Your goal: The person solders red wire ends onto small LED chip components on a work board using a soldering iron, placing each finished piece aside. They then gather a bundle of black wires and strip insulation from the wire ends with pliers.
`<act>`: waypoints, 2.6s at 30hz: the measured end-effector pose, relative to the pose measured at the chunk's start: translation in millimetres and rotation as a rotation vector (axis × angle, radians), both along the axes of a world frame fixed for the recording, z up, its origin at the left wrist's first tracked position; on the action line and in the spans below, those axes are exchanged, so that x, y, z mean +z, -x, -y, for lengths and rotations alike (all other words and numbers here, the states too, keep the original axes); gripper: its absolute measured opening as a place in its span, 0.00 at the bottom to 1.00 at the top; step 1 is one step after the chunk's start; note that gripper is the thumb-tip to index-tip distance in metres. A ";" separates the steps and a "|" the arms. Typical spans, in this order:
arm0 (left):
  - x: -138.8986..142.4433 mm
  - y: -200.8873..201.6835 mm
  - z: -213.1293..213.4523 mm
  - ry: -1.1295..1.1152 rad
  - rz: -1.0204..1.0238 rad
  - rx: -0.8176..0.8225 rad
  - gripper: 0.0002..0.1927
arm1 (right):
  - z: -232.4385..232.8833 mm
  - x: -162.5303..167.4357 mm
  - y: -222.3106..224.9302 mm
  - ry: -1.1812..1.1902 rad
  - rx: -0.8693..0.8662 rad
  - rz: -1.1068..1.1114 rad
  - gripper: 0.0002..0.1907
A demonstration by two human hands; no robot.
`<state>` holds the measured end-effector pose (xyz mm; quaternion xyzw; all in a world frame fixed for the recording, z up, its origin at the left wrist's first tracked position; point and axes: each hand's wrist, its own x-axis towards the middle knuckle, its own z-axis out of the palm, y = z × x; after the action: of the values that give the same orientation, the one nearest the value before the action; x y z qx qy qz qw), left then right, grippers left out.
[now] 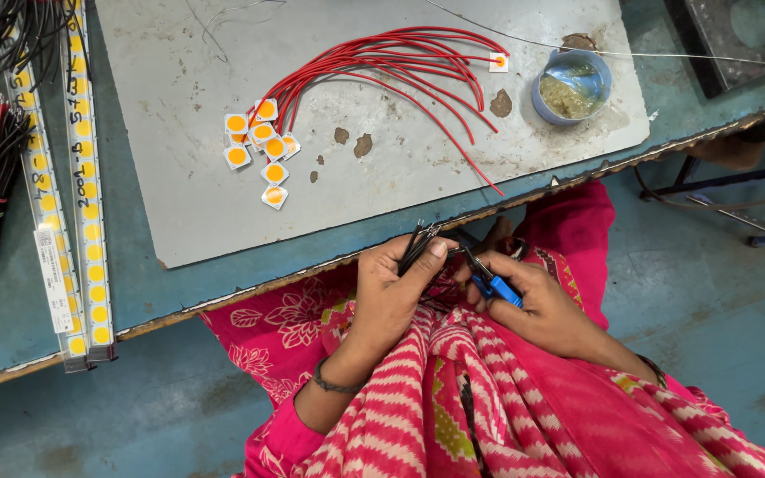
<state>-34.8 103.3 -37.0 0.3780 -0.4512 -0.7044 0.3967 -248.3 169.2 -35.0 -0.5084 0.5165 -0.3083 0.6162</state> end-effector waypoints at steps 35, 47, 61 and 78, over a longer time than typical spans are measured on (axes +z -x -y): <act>20.7 2.4 -6.3 0.095 0.097 0.002 0.08 | 4.7 21.3 28.6 0.003 -0.026 -0.065 0.26; 27.9 5.6 -6.4 0.134 0.223 -0.011 0.09 | 9.0 28.7 25.5 0.053 0.129 -0.131 0.30; 28.3 6.6 -5.9 0.161 0.257 -0.004 0.08 | 8.1 32.1 23.7 -0.014 0.096 -0.130 0.24; 27.1 6.3 -6.2 0.152 0.242 -0.011 0.08 | 8.5 32.6 23.3 0.001 0.104 -0.193 0.24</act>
<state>-41.1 109.6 -9.9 0.4268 -0.5498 -0.6195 0.3630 -271.6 160.7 -2.4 -0.5623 0.5461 -0.2260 0.5784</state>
